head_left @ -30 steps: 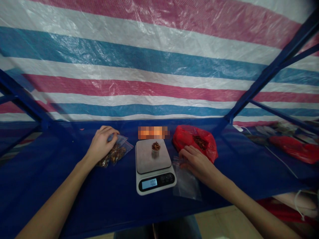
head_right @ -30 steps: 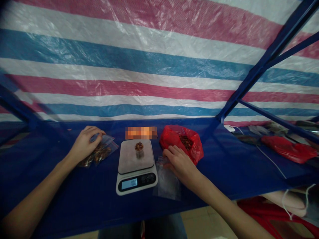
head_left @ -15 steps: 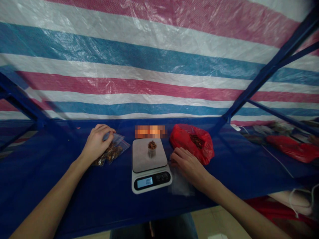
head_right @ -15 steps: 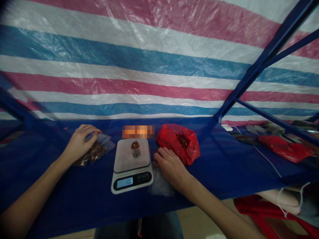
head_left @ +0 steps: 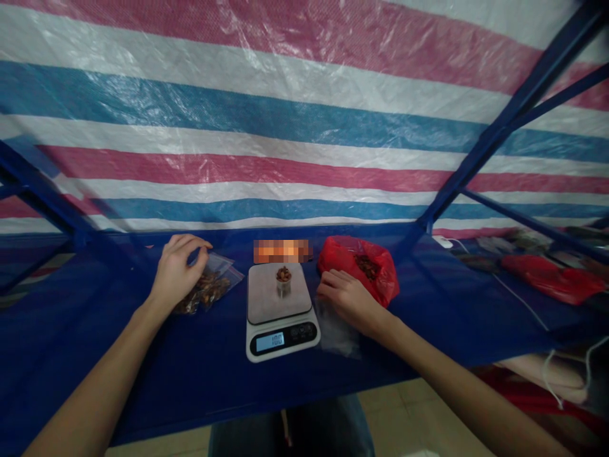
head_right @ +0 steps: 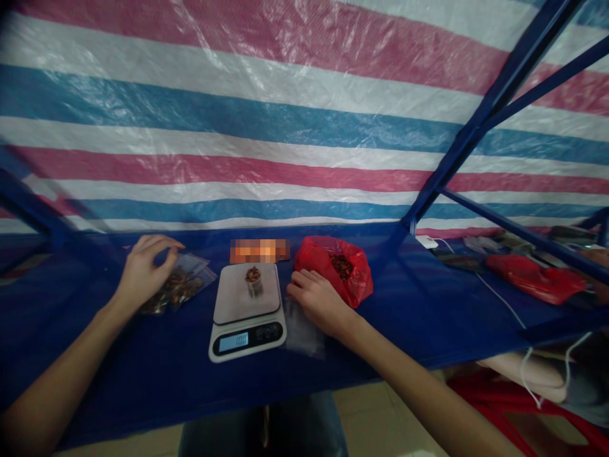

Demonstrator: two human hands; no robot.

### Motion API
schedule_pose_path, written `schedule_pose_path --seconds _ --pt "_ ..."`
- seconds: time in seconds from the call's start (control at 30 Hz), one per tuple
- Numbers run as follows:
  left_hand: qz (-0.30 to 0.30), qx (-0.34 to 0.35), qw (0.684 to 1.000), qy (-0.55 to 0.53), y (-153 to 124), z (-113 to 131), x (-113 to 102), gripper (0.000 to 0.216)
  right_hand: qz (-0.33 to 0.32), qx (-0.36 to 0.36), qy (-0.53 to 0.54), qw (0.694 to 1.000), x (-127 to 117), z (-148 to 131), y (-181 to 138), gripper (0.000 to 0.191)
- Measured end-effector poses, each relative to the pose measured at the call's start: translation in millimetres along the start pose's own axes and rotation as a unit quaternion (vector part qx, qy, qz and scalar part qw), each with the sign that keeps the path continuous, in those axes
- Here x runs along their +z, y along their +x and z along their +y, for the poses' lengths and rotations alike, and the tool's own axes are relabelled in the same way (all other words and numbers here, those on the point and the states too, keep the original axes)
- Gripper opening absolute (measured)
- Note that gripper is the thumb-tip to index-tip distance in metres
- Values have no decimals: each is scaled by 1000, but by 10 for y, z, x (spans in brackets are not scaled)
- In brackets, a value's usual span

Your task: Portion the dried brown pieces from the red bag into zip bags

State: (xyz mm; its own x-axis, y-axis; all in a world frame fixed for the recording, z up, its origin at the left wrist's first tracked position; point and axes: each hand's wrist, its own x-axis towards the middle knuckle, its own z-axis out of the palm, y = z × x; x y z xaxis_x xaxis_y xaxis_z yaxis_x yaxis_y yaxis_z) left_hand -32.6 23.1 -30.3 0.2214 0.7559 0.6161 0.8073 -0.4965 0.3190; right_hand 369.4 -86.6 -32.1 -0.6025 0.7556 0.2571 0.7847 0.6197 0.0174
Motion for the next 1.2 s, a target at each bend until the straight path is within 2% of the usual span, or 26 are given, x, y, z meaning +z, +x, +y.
schedule_pose_path --seconds 0.1,0.2,0.33,0.47,0.6,0.7,0.83,0.97,1.07,1.13,1.2 --pt "-2 -7 1000 -2 -3 29 3 26 -13 -18 -50 999 -31 -48 14 15" --pt "0 -6 1000 -8 -5 26 13 27 -20 -28 -54 998 -89 -41 30 14" --pt "-6 5 1000 -14 -8 4 28 27 12 -27 6 1000 -192 42 -9 25" --pt "-13 7 1000 -20 -10 25 43 29 26 18 77 997 -266 91 -117 29" --pt "-20 4 999 -30 -4 80 45 29 -8 28 55 998 -144 77 -186 24" --pt "-25 -2 999 -35 -4 108 36 29 21 43 21 999 12 55 -183 7" --pt "-24 -10 999 -38 -18 119 19 29 53 59 15 997 56 61 -145 17" --pt "2 -7 998 -62 26 253 -58 29 100 57 66 991 -243 131 -11 21" --pt "26 20 992 -122 193 577 -196 29 171 53 141 974 -650 168 237 24" --pt "-19 46 980 -191 379 878 -298 30 210 39 167 963 -917 161 481 20" --pt "-99 73 960 -253 601 1173 -366 28 253 17 176 951 -1108 133 771 16"
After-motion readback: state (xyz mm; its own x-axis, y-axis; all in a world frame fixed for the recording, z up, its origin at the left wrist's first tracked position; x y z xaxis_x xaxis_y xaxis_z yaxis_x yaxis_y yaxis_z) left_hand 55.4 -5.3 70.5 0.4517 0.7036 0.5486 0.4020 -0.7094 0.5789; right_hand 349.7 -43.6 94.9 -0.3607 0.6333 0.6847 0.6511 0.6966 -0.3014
